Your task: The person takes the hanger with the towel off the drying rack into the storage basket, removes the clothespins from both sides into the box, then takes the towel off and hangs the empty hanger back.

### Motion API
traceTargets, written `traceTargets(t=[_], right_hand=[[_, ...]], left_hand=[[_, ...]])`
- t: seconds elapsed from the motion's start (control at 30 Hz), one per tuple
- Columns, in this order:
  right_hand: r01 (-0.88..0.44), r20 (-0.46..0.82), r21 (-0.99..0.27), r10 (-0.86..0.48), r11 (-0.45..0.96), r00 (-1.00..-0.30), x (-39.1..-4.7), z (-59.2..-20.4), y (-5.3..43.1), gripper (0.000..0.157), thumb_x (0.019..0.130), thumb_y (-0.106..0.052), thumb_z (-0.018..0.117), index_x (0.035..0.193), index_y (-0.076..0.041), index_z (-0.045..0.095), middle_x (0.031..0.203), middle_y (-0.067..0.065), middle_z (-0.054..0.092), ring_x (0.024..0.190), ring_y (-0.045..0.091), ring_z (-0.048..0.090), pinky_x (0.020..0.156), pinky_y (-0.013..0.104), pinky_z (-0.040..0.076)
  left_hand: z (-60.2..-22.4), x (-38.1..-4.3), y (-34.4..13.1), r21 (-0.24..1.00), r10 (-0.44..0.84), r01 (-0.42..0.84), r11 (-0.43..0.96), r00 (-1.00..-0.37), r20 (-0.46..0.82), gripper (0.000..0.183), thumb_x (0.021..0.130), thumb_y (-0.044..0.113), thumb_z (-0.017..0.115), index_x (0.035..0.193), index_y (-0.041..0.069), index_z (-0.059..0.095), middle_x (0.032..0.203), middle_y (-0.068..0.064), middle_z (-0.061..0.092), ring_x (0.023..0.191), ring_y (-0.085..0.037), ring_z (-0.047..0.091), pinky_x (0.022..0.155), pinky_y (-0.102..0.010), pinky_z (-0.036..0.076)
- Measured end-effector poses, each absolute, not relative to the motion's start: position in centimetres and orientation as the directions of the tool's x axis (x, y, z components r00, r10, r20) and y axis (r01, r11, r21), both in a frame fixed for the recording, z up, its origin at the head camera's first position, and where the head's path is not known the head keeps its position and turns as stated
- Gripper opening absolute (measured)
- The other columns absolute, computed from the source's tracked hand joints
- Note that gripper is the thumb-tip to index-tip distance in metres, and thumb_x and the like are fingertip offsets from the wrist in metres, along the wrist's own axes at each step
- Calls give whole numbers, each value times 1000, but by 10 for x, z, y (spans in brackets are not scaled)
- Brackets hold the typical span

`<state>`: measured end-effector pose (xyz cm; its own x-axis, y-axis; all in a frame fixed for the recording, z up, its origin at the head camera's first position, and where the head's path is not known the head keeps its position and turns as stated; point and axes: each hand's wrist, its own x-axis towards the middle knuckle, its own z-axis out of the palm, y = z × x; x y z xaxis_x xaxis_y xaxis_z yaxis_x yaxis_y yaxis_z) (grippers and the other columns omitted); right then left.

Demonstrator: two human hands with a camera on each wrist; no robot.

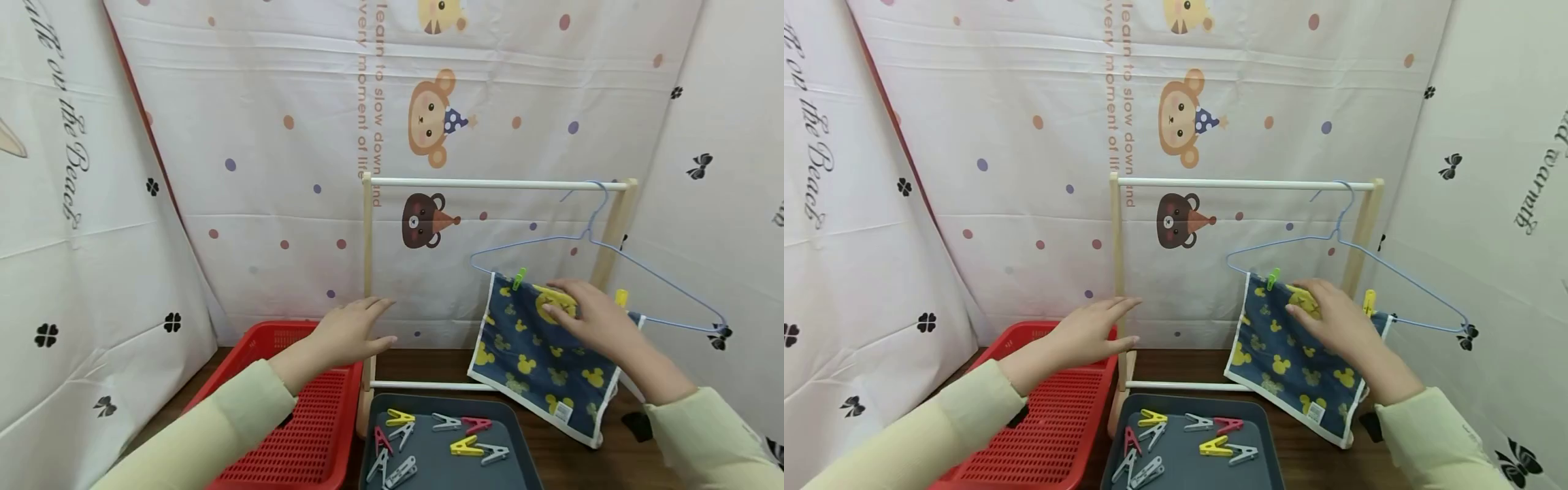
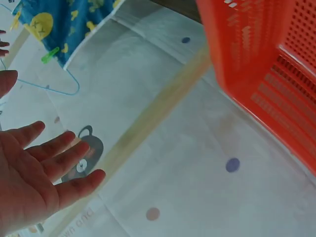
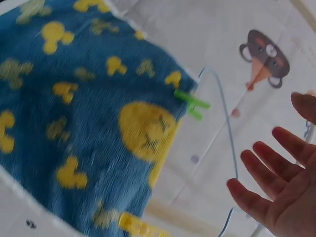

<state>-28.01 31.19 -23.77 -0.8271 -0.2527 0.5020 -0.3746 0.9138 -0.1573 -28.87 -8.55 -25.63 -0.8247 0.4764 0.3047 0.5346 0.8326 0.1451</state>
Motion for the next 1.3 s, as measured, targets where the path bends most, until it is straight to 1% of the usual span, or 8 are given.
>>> traceTargets(t=[0.13, 0.3, 0.4, 0.6, 1.03, 1.13, 1.23, 1.3], right_hand=[[-362, 579, -167, -206, 917, -789, -286, -232, 324, 47, 103, -21, 62, 136, 11, 54, 133, 40, 54, 119, 57, 53, 95, 71, 44], [-322, 705, -168, -115, 932, -700, -292, -223, 338, 40, 100, -11, 62, 131, 13, 55, 125, 42, 56, 110, 57, 55, 88, 70, 46], [-264, 745, -154, -64, 952, -664, -295, -215, 346, 40, 99, -8, 63, 131, 14, 54, 124, 43, 56, 111, 59, 55, 87, 70, 47], [-144, 708, -196, 39, 970, -706, -302, -202, 362, 45, 103, -13, 59, 137, 15, 47, 132, 45, 47, 121, 61, 45, 94, 73, 44], [-65, 622, -246, 106, 967, -776, -315, -201, 386, 50, 106, -21, 55, 137, 17, 46, 129, 43, 50, 110, 59, 54, 78, 64, 51], [-53, 618, -245, 114, 968, -778, -317, -203, 390, 47, 106, -20, 55, 135, 17, 47, 124, 43, 54, 99, 56, 59, 63, 53, 53], [-62, 631, -226, 98, 972, -770, -318, -206, 394, 41, 105, -15, 56, 131, 17, 50, 117, 42, 59, 87, 50, 63, 50, 39, 47], [-73, 651, -206, 81, 976, -755, -319, -207, 395, 35, 105, -11, 55, 126, 16, 54, 111, 40, 62, 83, 49, 64, 47, 35, 42]], left_hand=[[-253, -292, -76, 169, 481, 547, 820, -817, 317, 62, 98, 42, 67, 152, 20, 49, 151, -10, 57, 138, -33, 57, 113, -57, 46], [-248, -297, -64, 191, 495, 569, 800, -805, 326, 54, 100, 39, 64, 149, 18, 53, 148, -9, 60, 135, -30, 59, 110, -52, 51], [-246, -301, -56, 197, 507, 583, 788, -797, 328, 52, 101, 37, 63, 148, 17, 55, 148, -9, 61, 135, -29, 60, 108, -51, 52], [-241, -309, -41, 218, 521, 601, 769, -787, 331, 50, 102, 34, 62, 147, 16, 55, 146, -9, 62, 134, -28, 60, 109, -49, 51], [-242, -320, -19, 251, 573, 642, 724, -763, 299, 45, 102, 29, 61, 144, 13, 58, 137, -10, 67, 129, -26, 63, 110, -46, 51], [-243, -321, -16, 253, 580, 645, 721, -762, 287, 45, 102, 29, 61, 145, 14, 58, 137, -9, 68, 128, -25, 63, 110, -44, 51], [-243, -323, -13, 253, 586, 647, 719, -760, 280, 45, 102, 29, 61, 144, 14, 58, 136, -8, 68, 128, -24, 64, 109, -43, 52], [-243, -324, -11, 251, 588, 648, 719, -760, 277, 45, 102, 29, 61, 144, 14, 58, 136, -8, 68, 127, -24, 64, 109, -42, 52]])
